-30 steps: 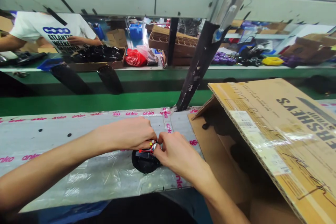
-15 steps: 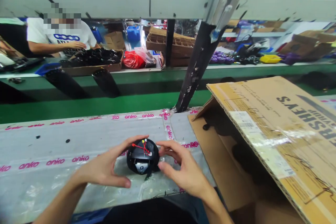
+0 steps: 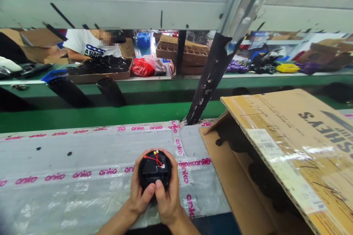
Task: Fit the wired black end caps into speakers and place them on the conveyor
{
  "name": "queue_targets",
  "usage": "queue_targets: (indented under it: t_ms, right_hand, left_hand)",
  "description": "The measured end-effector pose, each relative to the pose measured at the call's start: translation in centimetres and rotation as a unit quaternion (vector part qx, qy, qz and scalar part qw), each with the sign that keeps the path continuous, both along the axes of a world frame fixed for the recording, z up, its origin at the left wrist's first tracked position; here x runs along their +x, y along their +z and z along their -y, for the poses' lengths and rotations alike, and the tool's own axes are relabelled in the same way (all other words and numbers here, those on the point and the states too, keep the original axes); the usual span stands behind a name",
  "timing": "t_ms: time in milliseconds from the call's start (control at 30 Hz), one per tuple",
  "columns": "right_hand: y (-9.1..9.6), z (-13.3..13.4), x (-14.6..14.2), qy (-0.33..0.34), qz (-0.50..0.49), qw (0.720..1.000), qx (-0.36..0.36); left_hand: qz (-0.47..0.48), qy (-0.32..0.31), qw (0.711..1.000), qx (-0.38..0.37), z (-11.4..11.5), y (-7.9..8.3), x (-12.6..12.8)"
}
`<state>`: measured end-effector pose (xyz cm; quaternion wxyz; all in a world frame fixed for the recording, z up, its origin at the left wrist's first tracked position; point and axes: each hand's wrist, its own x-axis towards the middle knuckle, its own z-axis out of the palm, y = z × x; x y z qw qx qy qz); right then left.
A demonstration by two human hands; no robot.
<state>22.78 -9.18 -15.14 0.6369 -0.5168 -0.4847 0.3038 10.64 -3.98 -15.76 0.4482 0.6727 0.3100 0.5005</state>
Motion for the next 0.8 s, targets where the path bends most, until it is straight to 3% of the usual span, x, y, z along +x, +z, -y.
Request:
queue_targets:
  t_ms: [133,233,333,367,433,533,633,733,800]
  right_hand:
    - [-0.5,1.5,-1.1,-0.002,0.019,1.000,0.007]
    - [0.5,2.2,-0.2,0.040,0.057,0.998,-0.007]
    - [2.4,2.0,3.8,0.129,0.134,0.982,-0.030]
    - [3.0,1.7,5.8,0.127,0.185,0.974,-0.036]
    - [3.6,0.8,10.6,-0.009,0.324,0.942,-0.084]
    - [3.1,-1.0,17.9,-0.164,0.358,0.908,-0.144]
    - [1.7,-2.5,22.5,-0.204,0.369,0.887,-0.187]
    - [0.7,-2.8,23.1,-0.195,0.363,0.888,-0.205]
    - [0.5,-2.1,21.8,-0.170,0.354,0.896,-0.209]
  left_hand:
    - [0.034,-0.012,0.999,-0.014,1.3,-0.9,-0.5]
    - [0.036,-0.026,0.998,-0.042,1.7,-1.0,-0.9]
    - [0.028,-0.030,0.998,-0.054,1.9,-0.8,-1.0]
    - [0.026,-0.033,0.997,-0.057,1.9,-0.7,-1.1]
    - [0.014,-0.049,0.996,-0.067,1.6,-0.2,-1.3]
    - [-0.022,-0.117,0.989,-0.084,0.4,1.2,-2.2]
    - [-0.029,-0.148,0.987,-0.060,-1.5,3.4,-3.7]
    - [-0.048,-0.057,0.996,0.041,-2.9,6.5,-4.6]
    - [-0.101,-0.023,0.984,0.143,-3.3,8.8,-4.8]
